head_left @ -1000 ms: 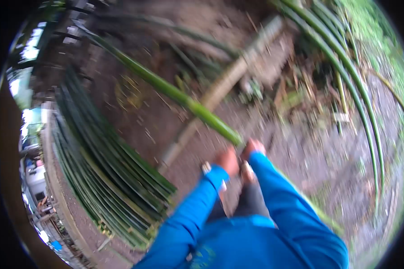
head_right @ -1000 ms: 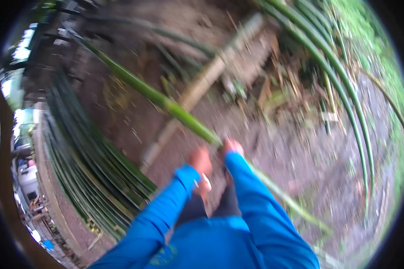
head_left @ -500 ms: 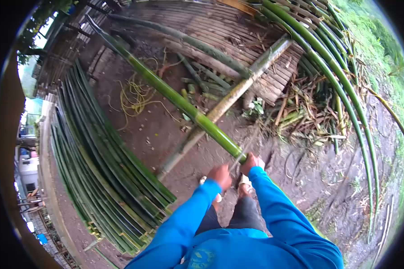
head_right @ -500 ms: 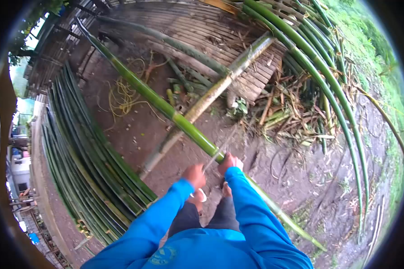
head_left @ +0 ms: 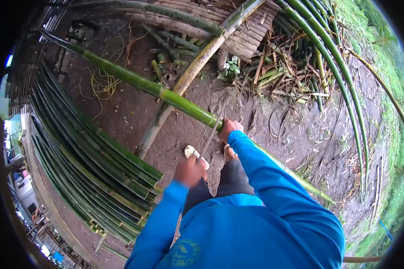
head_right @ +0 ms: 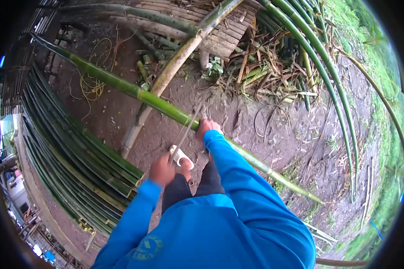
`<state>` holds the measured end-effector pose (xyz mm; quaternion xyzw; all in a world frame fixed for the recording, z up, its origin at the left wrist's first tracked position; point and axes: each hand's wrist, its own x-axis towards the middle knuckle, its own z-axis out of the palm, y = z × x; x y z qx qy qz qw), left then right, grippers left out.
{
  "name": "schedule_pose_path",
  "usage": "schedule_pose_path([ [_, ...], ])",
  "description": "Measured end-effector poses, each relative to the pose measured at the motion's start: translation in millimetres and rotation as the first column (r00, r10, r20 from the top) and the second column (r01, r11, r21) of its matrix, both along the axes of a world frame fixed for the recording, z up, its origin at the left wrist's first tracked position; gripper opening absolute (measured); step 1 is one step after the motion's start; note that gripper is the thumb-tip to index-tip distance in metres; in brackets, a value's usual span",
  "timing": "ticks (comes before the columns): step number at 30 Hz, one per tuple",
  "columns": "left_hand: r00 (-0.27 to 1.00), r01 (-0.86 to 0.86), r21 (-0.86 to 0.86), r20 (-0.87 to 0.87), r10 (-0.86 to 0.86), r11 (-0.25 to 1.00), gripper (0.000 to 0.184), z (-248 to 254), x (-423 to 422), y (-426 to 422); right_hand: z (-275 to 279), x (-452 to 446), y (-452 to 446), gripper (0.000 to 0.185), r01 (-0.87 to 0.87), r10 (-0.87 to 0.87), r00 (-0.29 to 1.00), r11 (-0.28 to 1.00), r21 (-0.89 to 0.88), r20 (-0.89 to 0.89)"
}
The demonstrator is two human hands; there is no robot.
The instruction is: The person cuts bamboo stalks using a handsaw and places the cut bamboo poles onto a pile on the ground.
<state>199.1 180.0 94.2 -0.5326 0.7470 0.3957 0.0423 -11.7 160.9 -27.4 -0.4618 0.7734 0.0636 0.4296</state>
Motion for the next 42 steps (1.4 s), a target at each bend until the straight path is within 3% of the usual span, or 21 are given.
schedule_pose_path([
  [1,0.993,-0.114,0.088,0.049,0.110,0.990,0.015,-39.6,-25.4,-20.4,9.0,-0.7,-6.6,0.035,0.001,-0.002,1.000,1.000,-0.007,-0.017],
  [4,0.993,-0.059,0.063,0.101,0.052,0.996,0.017,-65.3,-42.4,-29.7,-4.9,1.6,-5.5,0.041,-0.040,0.039,0.999,0.999,-0.005,-0.030],
  [6,0.997,-0.067,0.022,0.050,0.066,0.998,0.018,-53.1,-31.1,-19.3,-9.0,15.8,7.7,0.043,-0.106,0.107,0.994,0.994,0.040,-0.037],
  [7,0.994,-0.051,0.075,0.103,0.043,0.996,0.021,-23.4,-28.1,-15.6,-6.5,19.9,11.3,0.044,-0.023,0.025,0.997,0.999,0.028,-0.068],
  [9,0.991,-0.123,0.074,0.059,0.119,0.990,0.021,28.5,0.3,17.1,-12.0,14.1,6.4,0.044,-0.037,0.037,0.999,0.999,-0.001,-0.021],
  [11,0.981,-0.160,0.144,0.134,0.141,0.976,0.018,54.6,36.9,44.3,-15.3,14.8,15.5,0.041,-0.001,0.001,1.000,1.000,-0.009,-0.015],
  [14,0.984,-0.176,0.093,0.029,0.174,0.980,0.015,28.0,33.6,36.2,-13.4,14.2,15.1,0.040,-0.018,0.018,0.999,1.000,-0.007,-0.043],
  [15,0.992,-0.113,0.075,-0.054,0.117,0.991,0.014,20.6,11.3,9.5,-4.1,14.5,10.6,0.037,-0.014,0.015,0.999,1.000,0.021,-0.049],
  [17,0.994,-0.111,0.023,0.019,0.111,0.994,0.012,-64.7,1.2,-5.8,2.2,11.9,2.0,0.032,-0.025,0.026,0.997,1.000,0.005,-0.071],
  [18,0.994,-0.106,0.024,0.010,0.106,0.994,0.013,-64.9,-1.9,-7.0,2.3,12.4,0.9,0.029,-0.036,0.036,0.996,0.999,0.000,-0.077],
  [20,0.996,-0.089,0.045,0.015,0.088,0.995,0.015,-40.6,0.7,0.1,10.8,15.3,4.7,0.031,-0.008,0.005,0.998,0.999,-0.034,-0.069],
  [23,0.989,-0.133,0.007,-0.069,0.133,0.991,0.020,41.8,45.0,47.2,11.2,12.8,3.5,0.029,-0.021,0.019,0.998,0.999,-0.032,-0.067],
  [25,0.989,-0.146,0.053,-0.027,0.147,0.988,0.022,52.4,69.6,61.7,5.7,18.5,5.5,0.032,-0.015,0.013,0.997,1.000,-0.027,-0.077],
  [27,0.990,-0.141,0.060,0.007,0.141,0.988,0.023,31.1,68.7,61.5,7.6,19.1,7.9,0.033,-0.011,0.010,0.995,1.000,-0.016,-0.100],
  [29,0.992,-0.107,0.023,0.068,0.106,0.994,0.022,-35.6,32.6,25.8,12.0,20.8,7.4,0.029,-0.008,0.004,0.996,0.999,-0.052,-0.092],
  [31,0.997,-0.077,-0.015,0.005,0.077,0.997,0.020,-88.4,-14.7,-12.1,-2.0,16.4,13.2,0.028,0.010,-0.020,0.996,0.993,-0.115,-0.083],
  [35,0.986,-0.167,0.058,-0.021,0.168,0.984,0.023,-39.4,12.3,25.6,13.3,0.1,3.8,0.037,-0.023,0.019,0.996,0.999,-0.045,-0.084],
  [37,0.996,-0.084,0.017,0.024,0.083,0.996,0.023,29.8,40.7,48.7,18.5,-5.8,-2.8,0.038,-0.047,0.045,0.997,0.998,-0.030,-0.062],
  [40,0.972,-0.225,0.038,-0.064,0.227,0.974,0.018,36.0,53.3,56.0,17.7,-4.4,-1.3,0.038,-0.050,0.049,0.998,0.998,-0.023,-0.035],
  [42,0.987,-0.160,0.029,0.020,0.160,0.987,0.017,-13.4,13.2,25.7,12.0,-0.8,-0.3,0.037,-0.044,0.042,0.998,0.998,-0.039,-0.038],
])
